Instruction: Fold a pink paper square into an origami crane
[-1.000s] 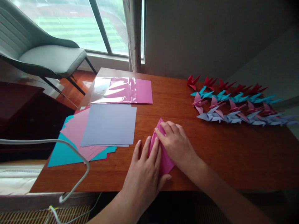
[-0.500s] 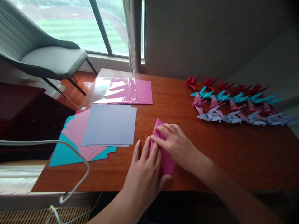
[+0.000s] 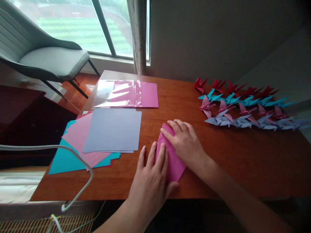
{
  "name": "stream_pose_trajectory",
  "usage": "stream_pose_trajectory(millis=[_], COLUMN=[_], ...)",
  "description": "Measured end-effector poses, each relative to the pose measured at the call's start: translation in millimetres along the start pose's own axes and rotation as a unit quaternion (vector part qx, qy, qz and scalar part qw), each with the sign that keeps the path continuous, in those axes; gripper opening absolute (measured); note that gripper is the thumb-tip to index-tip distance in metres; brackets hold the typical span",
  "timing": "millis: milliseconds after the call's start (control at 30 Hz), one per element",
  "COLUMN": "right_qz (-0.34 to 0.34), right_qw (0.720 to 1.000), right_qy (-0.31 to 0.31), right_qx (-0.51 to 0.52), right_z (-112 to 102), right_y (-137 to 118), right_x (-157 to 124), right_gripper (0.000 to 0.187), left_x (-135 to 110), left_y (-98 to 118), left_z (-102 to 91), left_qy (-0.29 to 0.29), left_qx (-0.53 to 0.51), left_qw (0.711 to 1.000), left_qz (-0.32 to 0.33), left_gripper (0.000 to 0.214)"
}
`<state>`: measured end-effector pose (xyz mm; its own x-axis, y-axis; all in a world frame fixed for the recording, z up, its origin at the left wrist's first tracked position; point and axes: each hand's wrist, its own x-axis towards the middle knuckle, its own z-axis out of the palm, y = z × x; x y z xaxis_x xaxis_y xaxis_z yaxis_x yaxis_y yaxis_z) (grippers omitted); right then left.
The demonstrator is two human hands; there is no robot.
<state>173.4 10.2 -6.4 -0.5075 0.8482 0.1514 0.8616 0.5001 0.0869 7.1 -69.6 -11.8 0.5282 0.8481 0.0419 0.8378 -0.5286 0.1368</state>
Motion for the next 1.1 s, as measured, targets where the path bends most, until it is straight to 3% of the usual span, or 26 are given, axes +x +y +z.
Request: stream_pose_trajectory(millis=[267, 433, 733, 933, 1100], right_qz=[0.051, 0.042, -0.066, -0.169, -0.162], right_qw=[0.999, 0.999, 0.997, 0.983, 0.984], right_qy=[-0.015, -0.006, 0.015, -0.01, 0.0], right_qx=[-0.004, -0.002, 0.034, 0.069, 0.07], right_z=[0.7, 3.0, -3.9, -13.9, -9.9], right_y=[-3.5, -3.9, -6.8, 7.7, 16.9], right_x=[21.2, 21.8, -5.5, -3.0, -2.1], right_gripper=[0.039, 0.04, 0.032, 0.031, 0.033], left_x=[0.6, -1.2, -0.2, -1.7, -2.3], left_y=[1.5, 1.7, 2.2, 1.2, 1.2], left_z=[0.7, 0.6, 1.0, 1.7, 2.8], left_qy=[-0.005, -0.007, -0.005, -0.007, -0.001], left_qx=[-0.013, -0.017, -0.02, -0.033, -0.029], left_qw=[1.0, 1.0, 1.0, 0.999, 1.0], left_qz=[-0.005, -0.006, -0.008, -0.007, -0.007], left_gripper=[0.082, 0.083, 0.083, 0.079, 0.08])
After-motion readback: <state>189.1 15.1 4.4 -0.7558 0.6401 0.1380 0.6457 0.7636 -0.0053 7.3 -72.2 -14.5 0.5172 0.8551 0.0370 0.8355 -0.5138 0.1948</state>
